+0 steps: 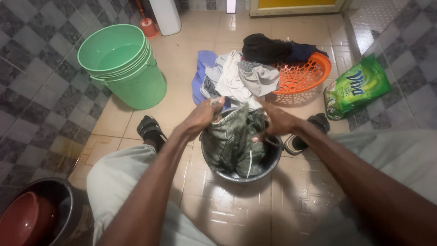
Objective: The person fills a metal bucket with water from a wall tap, adds detergent from a green packet, and mixes the solution by hand. They then pick up a pair of light-colored pants from a pile of laundry, submerge it in the soapy water, and begin scrubbing and agitating the fabric.
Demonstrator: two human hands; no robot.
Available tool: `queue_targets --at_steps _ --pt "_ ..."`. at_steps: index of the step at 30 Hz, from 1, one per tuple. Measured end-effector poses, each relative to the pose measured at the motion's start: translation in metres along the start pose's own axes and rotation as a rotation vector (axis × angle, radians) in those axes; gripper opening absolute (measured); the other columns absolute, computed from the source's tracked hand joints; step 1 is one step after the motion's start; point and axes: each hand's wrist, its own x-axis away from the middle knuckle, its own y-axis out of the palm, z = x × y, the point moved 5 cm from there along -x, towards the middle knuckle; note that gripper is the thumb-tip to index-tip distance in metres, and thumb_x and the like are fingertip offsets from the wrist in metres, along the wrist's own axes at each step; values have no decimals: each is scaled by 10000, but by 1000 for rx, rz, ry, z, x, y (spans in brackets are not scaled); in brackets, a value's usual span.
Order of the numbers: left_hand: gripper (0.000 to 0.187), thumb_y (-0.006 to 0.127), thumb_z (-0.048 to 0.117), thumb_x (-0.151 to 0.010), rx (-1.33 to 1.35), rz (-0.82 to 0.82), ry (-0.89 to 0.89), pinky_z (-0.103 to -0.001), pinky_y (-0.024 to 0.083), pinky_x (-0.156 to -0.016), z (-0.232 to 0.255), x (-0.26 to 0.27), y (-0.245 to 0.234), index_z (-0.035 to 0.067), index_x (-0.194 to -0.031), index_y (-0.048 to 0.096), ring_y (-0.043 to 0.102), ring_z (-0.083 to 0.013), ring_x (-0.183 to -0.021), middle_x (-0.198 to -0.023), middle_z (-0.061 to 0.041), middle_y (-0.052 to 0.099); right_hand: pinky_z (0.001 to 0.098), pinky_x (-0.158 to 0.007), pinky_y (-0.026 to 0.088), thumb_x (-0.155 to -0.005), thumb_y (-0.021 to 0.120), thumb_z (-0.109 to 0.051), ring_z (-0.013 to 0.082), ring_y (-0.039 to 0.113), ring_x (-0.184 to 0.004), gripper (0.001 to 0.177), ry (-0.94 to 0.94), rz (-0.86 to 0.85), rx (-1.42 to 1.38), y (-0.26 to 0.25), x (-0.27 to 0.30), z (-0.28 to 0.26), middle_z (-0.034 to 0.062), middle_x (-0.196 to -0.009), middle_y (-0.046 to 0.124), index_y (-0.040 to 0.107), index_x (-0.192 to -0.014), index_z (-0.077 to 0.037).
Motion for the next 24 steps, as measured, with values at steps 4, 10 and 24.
queue_targets --at_steps 4,10,24 --pt "351 374 313 -1114 240 -93 41 -352 454 -664 5 -8 -18 21 -1040 554 492 -152 -716 -789 -12 538 500 -1014 488 -714 906 -519 251 561 -1229 1023 -10 -264 -194 -7 -18 -69 133 -1378 550 411 -1506 -101" --pt "549 362 480 -1105 291 144 -40 -341 539 -754 6 -10 -53 -23 -1215 550 620 -136 -865 -958 -58 655 371 -841 517 -867 658 -578 159 611 -864 537 200 -336 -165 -24 -26 -96 80 -916 683 678 -1169 -134" --pt "363 696 339 -877 -750 112 -203 -490 568 -897 -220 -106 103 62 -1112 715 696 -394 -1047 -1085 -211 718 384 -645 483 -1039 620 -438 189 548 -748 531 534 -114 -36 132 -42 107 127 -823 618 682 -961 83"
